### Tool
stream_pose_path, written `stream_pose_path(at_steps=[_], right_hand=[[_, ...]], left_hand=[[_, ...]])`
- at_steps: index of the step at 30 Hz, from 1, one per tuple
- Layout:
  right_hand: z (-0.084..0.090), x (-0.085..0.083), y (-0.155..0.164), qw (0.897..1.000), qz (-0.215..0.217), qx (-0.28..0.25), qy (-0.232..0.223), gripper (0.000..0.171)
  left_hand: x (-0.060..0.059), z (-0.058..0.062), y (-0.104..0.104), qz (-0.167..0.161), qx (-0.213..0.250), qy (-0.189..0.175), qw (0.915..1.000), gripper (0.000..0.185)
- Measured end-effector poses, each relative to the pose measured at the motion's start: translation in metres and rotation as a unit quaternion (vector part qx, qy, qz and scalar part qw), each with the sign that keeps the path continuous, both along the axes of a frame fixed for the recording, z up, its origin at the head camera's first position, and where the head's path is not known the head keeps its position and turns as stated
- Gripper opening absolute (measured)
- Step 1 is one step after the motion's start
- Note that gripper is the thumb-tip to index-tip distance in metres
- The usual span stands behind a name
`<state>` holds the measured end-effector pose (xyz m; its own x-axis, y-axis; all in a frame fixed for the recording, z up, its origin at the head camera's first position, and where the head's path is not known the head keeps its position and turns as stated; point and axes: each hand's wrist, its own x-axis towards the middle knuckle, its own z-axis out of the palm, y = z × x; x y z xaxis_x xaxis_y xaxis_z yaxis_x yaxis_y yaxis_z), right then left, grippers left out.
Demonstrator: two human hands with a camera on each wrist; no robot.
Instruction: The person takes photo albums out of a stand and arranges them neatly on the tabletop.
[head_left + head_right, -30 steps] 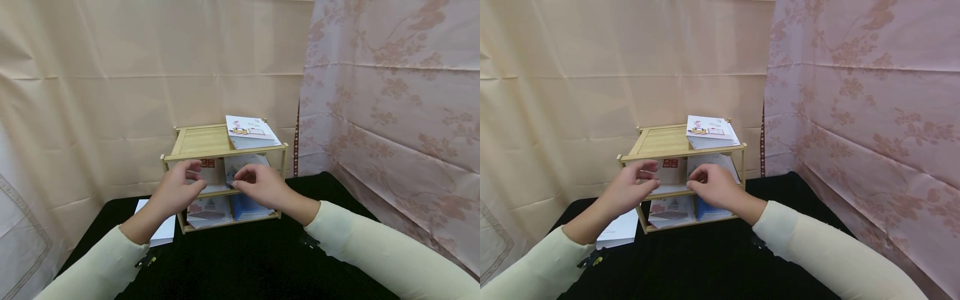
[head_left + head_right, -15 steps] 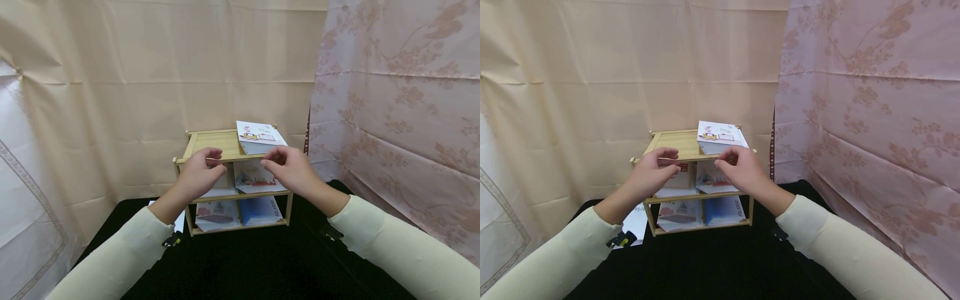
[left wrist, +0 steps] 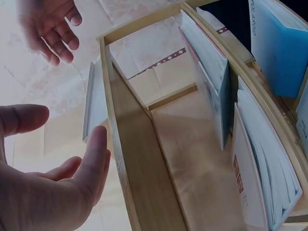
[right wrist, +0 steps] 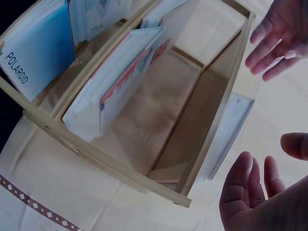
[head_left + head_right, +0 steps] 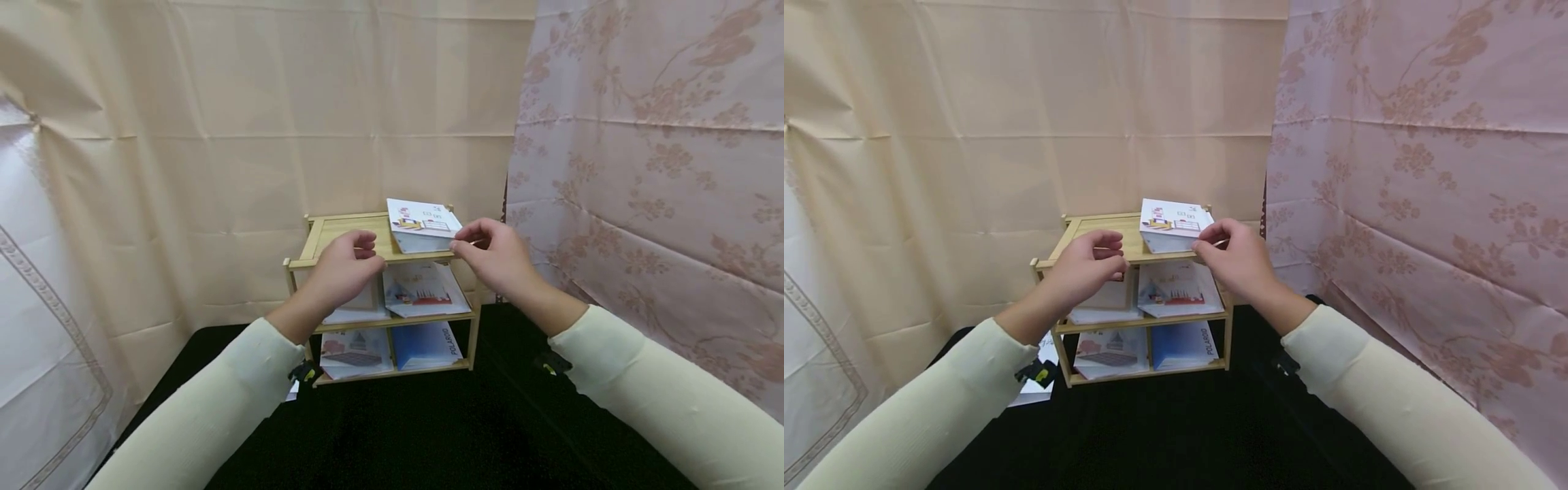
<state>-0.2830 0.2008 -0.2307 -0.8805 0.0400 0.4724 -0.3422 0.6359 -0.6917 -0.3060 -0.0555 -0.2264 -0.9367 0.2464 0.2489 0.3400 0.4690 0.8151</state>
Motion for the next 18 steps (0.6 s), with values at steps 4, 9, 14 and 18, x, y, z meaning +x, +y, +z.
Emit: stream_pose_path(at_steps=[4,9,14,18], right_hand=[[0.006,0.001,0.004,1.0,-0.007,-0.012,-0.021,0.029],[0.01,-0.003,0.01,0.998,-0.02,-0.031,-0.042,0.038],[0.01,-0.013,0.018,0.996,-0.046,-0.039,-0.068,0.046],[0.011,-0.017,0.024,0.992,-0.054,-0.048,-0.101,0.05]], left_hand=[[-0.005,0.002,0.008,-0.001,-0.001,-0.011,0.9999,0.061],[-0.01,0.002,0.017,-0.011,0.012,-0.023,0.9996,0.067],[-0.014,0.003,0.022,-0.02,0.027,-0.033,0.9989,0.067],[-0.018,0.003,0.028,-0.024,0.039,-0.038,0.9982,0.065]])
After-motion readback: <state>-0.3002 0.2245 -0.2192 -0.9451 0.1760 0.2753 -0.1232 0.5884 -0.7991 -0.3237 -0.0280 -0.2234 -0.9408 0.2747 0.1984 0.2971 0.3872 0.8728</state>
